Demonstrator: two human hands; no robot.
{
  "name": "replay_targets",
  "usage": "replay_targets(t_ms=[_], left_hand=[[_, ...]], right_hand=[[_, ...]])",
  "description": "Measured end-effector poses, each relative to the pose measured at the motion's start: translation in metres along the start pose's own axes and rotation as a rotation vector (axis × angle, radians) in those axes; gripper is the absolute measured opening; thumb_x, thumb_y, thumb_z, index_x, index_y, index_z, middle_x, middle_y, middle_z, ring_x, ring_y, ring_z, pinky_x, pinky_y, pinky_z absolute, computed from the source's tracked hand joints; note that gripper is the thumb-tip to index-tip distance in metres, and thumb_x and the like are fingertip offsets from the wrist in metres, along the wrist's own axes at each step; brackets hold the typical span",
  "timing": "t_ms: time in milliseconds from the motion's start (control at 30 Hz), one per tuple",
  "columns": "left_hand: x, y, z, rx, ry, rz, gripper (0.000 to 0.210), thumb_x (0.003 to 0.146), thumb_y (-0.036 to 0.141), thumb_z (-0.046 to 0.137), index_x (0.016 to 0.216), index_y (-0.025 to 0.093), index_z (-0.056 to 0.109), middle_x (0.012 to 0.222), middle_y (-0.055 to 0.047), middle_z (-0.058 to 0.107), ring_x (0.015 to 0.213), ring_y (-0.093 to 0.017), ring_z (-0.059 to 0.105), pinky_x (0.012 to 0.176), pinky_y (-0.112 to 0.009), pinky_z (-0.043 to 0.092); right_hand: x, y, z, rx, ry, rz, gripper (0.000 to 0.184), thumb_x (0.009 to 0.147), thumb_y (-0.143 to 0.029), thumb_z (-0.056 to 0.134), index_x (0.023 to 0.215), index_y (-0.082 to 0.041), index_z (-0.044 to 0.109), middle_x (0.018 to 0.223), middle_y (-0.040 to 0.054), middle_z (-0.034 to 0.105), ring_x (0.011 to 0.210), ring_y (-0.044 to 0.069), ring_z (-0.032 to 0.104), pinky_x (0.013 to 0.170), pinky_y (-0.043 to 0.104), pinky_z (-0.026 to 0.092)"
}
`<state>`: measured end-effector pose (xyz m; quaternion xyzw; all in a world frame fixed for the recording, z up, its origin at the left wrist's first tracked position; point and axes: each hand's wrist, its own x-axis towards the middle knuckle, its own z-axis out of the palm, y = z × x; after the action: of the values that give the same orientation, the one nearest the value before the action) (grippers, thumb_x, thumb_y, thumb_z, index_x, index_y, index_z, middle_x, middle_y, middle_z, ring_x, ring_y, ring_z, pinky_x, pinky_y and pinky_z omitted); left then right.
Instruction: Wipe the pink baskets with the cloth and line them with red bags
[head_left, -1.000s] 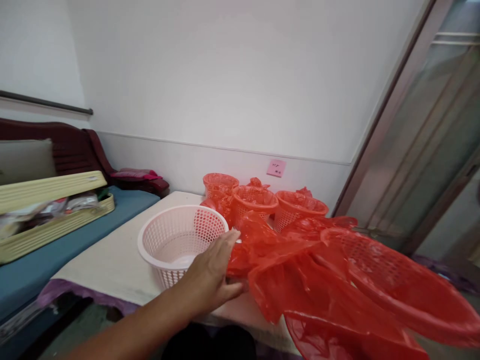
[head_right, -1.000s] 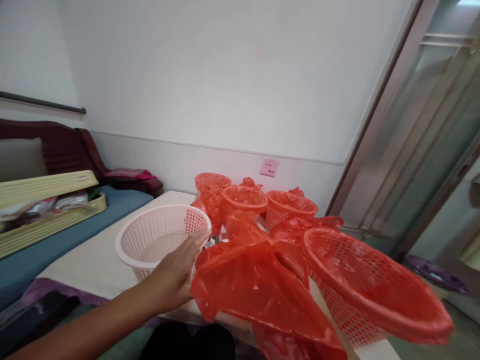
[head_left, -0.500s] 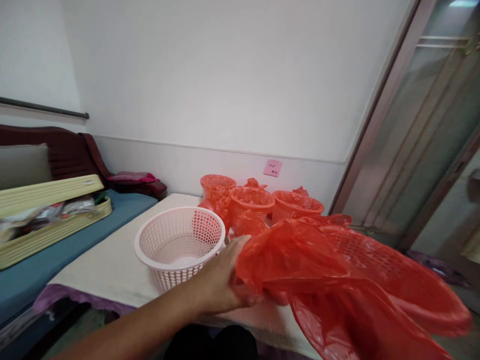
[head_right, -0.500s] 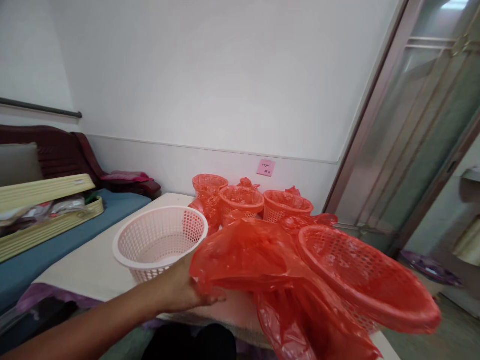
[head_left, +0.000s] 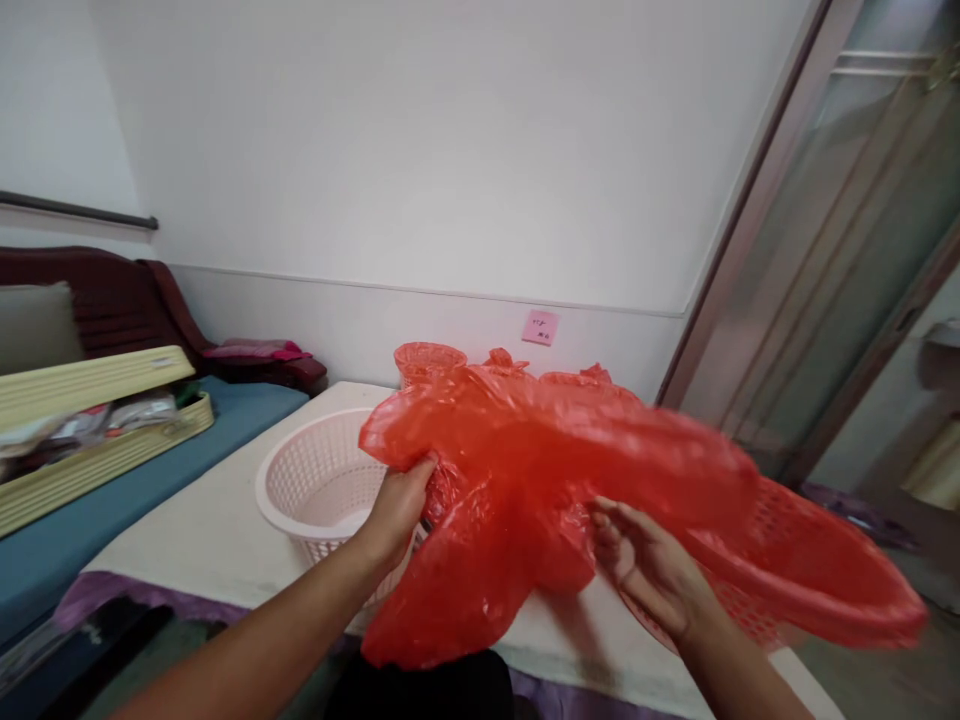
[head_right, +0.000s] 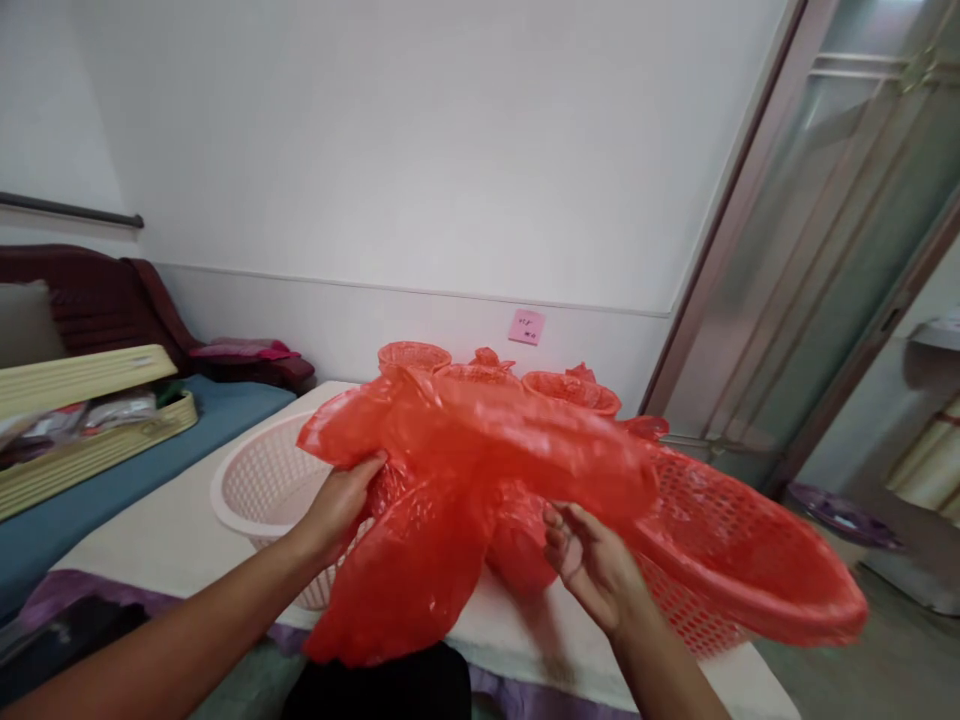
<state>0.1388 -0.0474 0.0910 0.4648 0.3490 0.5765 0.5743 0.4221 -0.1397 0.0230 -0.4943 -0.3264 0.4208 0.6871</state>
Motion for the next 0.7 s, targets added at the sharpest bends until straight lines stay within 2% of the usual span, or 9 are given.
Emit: replay_targets(t_ms=[67, 100, 167, 233, 300, 367, 500, 600, 700], left_hand=[[0.002, -0.002, 0.000, -0.083, 0.041, -0.063, 0.019, 0.082, 0.028, 0.064, 0.096, 0.016, 0.067, 0.100, -0.009, 0.075, 0.090, -0.023, 0.070, 0.080, -0.035, 0.055], [0.003, -0.003, 0.001, -0.121, 0.058, -0.082, 0.018, 0.082, 0.027, 0.064, 0.096, 0.015, 0.067, 0.102, -0.010, 0.075, 0.091, -0.023, 0.071, 0.079, -0.034, 0.055], [0.005, -0.004, 0.004, -0.190, 0.082, -0.104, 0.015, 0.082, 0.023, 0.063, 0.094, 0.016, 0.067, 0.107, -0.009, 0.074, 0.093, -0.021, 0.071, 0.080, -0.032, 0.056], [0.006, -0.004, 0.008, -0.245, 0.101, -0.120, 0.012, 0.083, 0.021, 0.061, 0.092, 0.017, 0.067, 0.108, -0.008, 0.074, 0.091, -0.018, 0.071, 0.078, -0.029, 0.056], [0.006, -0.004, 0.013, -0.283, 0.119, -0.136, 0.011, 0.084, 0.019, 0.061, 0.092, 0.017, 0.067, 0.106, -0.007, 0.074, 0.087, -0.016, 0.072, 0.074, -0.026, 0.056], [0.004, -0.003, 0.016, -0.306, 0.124, -0.159, 0.012, 0.084, 0.019, 0.061, 0.094, 0.016, 0.067, 0.100, -0.007, 0.075, 0.083, -0.015, 0.072, 0.070, -0.024, 0.056], [-0.003, 0.002, 0.018, -0.352, 0.122, -0.208, 0.013, 0.084, 0.016, 0.059, 0.094, 0.013, 0.067, 0.091, -0.008, 0.076, 0.074, -0.017, 0.072, 0.065, -0.027, 0.057], [-0.008, 0.010, 0.017, -0.395, 0.136, -0.231, 0.014, 0.085, 0.015, 0.058, 0.095, 0.014, 0.067, 0.092, -0.007, 0.076, 0.075, -0.017, 0.072, 0.068, -0.028, 0.058], [-0.012, 0.019, 0.015, -0.420, 0.143, -0.247, 0.013, 0.085, 0.015, 0.058, 0.094, 0.014, 0.067, 0.091, -0.006, 0.076, 0.074, -0.016, 0.072, 0.069, -0.027, 0.058]], right_hand=[[-0.013, 0.022, 0.008, 0.068, -0.037, 0.116, 0.028, 0.078, -0.049, 0.072, 0.093, -0.026, 0.074, 0.075, 0.0064, 0.067, 0.057, 0.014, 0.059, 0.052, 0.029, 0.048], [-0.025, 0.037, 0.013, 0.090, -0.046, 0.153, 0.032, 0.073, -0.047, 0.077, 0.095, -0.025, 0.074, 0.077, 0.0068, 0.068, 0.058, 0.014, 0.060, 0.053, 0.029, 0.048], [-0.054, 0.072, 0.026, 0.162, -0.145, 0.291, 0.044, 0.065, -0.047, 0.084, 0.100, -0.024, 0.072, 0.086, 0.0079, 0.070, 0.065, 0.016, 0.064, 0.055, 0.027, 0.046], [-0.079, 0.104, 0.041, 0.186, -0.158, 0.305, 0.064, 0.057, -0.054, 0.087, 0.111, -0.026, 0.066, 0.091, 0.0076, 0.071, 0.076, 0.021, 0.068, 0.059, 0.028, 0.047], [-0.093, 0.125, 0.057, 0.183, -0.160, 0.301, 0.081, 0.056, -0.062, 0.084, 0.124, -0.028, 0.057, 0.106, 0.0093, 0.070, 0.079, 0.023, 0.069, 0.062, 0.030, 0.048], [-0.093, 0.132, 0.071, 0.187, -0.145, 0.306, 0.084, 0.062, -0.065, 0.079, 0.131, -0.029, 0.047, 0.109, 0.0094, 0.069, 0.077, 0.021, 0.070, 0.060, 0.028, 0.048], [-0.080, 0.124, 0.091, 0.179, -0.159, 0.302, 0.077, 0.075, -0.062, 0.072, 0.133, -0.024, 0.039, 0.089, 0.0065, 0.071, 0.067, 0.017, 0.069, 0.050, 0.020, 0.043], [-0.080, 0.121, 0.106, 0.186, -0.226, 0.337, 0.069, 0.081, -0.060, 0.067, 0.131, -0.021, 0.041, 0.087, 0.0074, 0.072, 0.061, 0.016, 0.069, 0.043, 0.016, 0.038], [-0.088, 0.123, 0.118, 0.326, -0.305, 0.392, 0.055, 0.083, -0.058, 0.065, 0.121, -0.020, 0.053, 0.093, 0.0085, 0.073, 0.062, 0.016, 0.070, 0.042, 0.017, 0.037]])
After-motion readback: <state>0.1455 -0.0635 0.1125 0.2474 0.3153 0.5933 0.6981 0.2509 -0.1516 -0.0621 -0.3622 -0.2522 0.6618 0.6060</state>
